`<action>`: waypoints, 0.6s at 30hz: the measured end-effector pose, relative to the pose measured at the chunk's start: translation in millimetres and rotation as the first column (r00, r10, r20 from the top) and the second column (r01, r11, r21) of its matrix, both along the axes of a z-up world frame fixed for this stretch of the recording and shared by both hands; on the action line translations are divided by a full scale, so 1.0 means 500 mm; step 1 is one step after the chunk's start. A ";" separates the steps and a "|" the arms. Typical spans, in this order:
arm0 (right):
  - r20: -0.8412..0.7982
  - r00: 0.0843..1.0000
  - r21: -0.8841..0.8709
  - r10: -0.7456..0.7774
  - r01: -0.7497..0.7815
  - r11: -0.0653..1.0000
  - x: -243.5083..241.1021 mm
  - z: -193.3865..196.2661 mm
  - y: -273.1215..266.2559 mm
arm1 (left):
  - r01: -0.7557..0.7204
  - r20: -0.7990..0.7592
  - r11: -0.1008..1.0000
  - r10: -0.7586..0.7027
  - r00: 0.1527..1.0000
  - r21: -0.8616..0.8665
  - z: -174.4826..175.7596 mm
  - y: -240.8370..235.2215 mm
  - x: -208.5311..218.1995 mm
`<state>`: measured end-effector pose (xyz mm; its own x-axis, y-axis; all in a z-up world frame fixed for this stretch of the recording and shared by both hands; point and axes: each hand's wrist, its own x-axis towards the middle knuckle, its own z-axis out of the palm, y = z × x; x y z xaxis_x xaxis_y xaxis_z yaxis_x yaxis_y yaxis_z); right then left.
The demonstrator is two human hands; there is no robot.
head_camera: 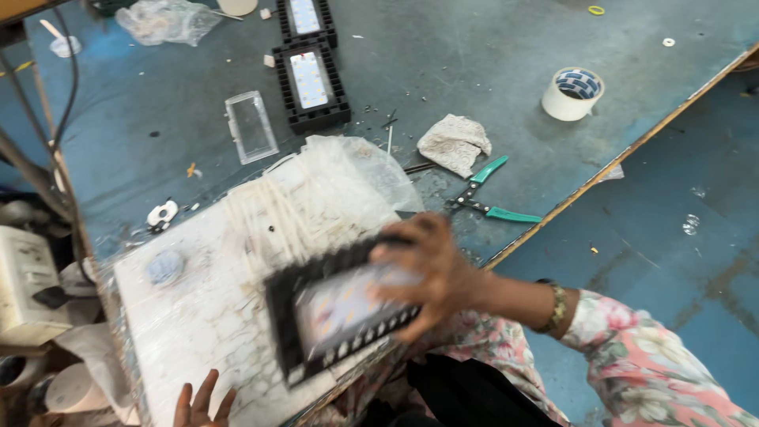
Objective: The person assembles LED light fixtures by placing clear plastic covers over LED modules, then using a green pneumatic screwdriver to fasten screws around the perimeter. They wipe the surface with a cloth and repeat the process on multiple units, stacking finished fixtures on the table.
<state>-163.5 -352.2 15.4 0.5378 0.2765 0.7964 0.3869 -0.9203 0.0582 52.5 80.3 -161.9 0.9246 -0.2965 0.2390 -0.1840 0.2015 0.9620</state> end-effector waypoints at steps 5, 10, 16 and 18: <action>0.098 0.877 0.120 -0.471 0.460 0.880 -0.054 0.033 -0.253 | -0.283 0.607 0.873 -0.019 0.794 0.397 0.084 -0.190 -0.138; -0.009 0.780 0.451 -0.626 0.562 0.694 0.003 0.033 -0.512 | -0.365 0.566 0.503 -0.334 0.754 0.783 0.156 -0.367 -0.181; -0.332 0.442 0.407 -0.833 0.864 0.297 0.092 -0.028 -0.768 | -0.529 0.850 0.672 -0.334 0.408 0.518 0.064 -0.395 -0.105; -0.367 0.347 0.301 -0.863 0.922 0.243 0.152 -0.037 -0.822 | -0.581 0.861 0.636 -0.344 0.375 0.507 0.018 -0.376 -0.091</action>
